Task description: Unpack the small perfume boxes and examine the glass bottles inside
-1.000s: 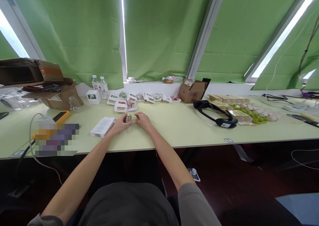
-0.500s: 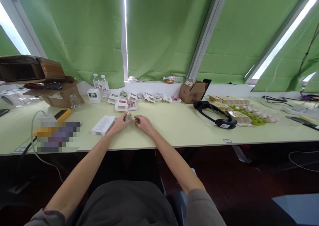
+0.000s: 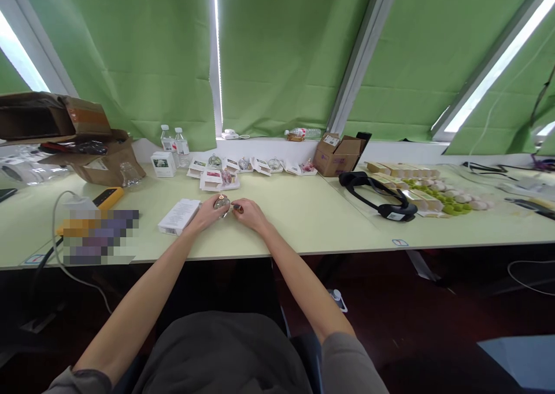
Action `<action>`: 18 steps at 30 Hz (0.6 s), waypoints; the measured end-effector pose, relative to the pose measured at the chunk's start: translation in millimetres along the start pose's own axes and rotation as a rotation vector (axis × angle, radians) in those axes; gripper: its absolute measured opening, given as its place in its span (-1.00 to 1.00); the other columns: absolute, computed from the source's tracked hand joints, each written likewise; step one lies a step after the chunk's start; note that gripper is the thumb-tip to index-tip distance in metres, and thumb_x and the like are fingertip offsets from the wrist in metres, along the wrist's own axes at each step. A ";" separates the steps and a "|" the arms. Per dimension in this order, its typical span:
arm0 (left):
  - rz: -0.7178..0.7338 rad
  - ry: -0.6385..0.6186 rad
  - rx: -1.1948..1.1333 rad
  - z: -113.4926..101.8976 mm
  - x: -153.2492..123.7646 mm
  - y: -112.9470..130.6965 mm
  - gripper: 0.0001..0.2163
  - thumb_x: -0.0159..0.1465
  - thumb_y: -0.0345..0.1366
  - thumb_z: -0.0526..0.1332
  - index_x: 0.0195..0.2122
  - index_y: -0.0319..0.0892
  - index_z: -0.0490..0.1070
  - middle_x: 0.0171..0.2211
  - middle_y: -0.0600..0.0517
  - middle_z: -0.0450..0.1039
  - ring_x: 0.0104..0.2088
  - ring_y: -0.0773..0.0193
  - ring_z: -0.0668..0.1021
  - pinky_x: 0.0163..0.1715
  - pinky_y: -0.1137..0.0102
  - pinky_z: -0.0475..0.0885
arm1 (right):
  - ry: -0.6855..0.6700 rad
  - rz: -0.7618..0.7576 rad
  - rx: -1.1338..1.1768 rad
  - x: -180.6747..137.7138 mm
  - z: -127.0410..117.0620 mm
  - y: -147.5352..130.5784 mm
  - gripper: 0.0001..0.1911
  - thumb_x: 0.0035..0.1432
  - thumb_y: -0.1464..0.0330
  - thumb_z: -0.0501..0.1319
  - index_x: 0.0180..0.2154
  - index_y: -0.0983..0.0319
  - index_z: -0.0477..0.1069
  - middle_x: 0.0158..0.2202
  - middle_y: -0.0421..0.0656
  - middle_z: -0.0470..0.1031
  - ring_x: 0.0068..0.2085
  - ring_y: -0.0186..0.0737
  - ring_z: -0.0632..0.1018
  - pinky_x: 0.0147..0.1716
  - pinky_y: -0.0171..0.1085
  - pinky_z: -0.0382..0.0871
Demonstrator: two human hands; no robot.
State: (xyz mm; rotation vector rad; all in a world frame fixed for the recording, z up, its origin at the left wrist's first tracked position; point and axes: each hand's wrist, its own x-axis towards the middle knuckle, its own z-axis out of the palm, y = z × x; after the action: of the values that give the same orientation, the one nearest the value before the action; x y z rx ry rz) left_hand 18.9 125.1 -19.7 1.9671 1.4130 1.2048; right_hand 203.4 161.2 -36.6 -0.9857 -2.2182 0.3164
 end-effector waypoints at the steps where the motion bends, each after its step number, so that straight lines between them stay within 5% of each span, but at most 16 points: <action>1: -0.002 0.005 0.007 -0.3 0.0 0.1 -0.76 0.16 -0.16 0.17 -0.19 -0.13 0.40 -0.28 0.04 0.48 -0.29 0.22 0.48 -0.27 0.38 0.37 | 0.004 0.013 0.002 0.0 0.3 0.5 -0.68 0.08 0.47 0.23 -0.07 0.22 0.46 -0.17 -0.11 0.54 -0.35 -0.32 0.49 -0.26 -0.33 0.35; 18: -0.045 0.147 0.135 0.1 2.2 -14.5 -0.67 0.15 -0.18 0.23 -0.07 -0.13 0.33 -0.22 -0.05 0.50 -0.25 0.14 0.51 -0.22 0.30 0.35 | -0.010 0.054 -0.096 1.0 -2.5 -0.6 -0.67 0.11 0.40 0.25 -0.05 0.24 0.43 -0.17 -0.09 0.52 -0.29 -0.27 0.50 -0.19 -0.29 0.34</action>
State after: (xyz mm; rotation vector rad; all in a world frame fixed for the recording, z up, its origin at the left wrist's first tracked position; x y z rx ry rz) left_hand 11.5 132.8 -29.7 1.9575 1.6420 1.2875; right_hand 204.2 161.4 -34.0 -1.0983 -2.2362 0.2415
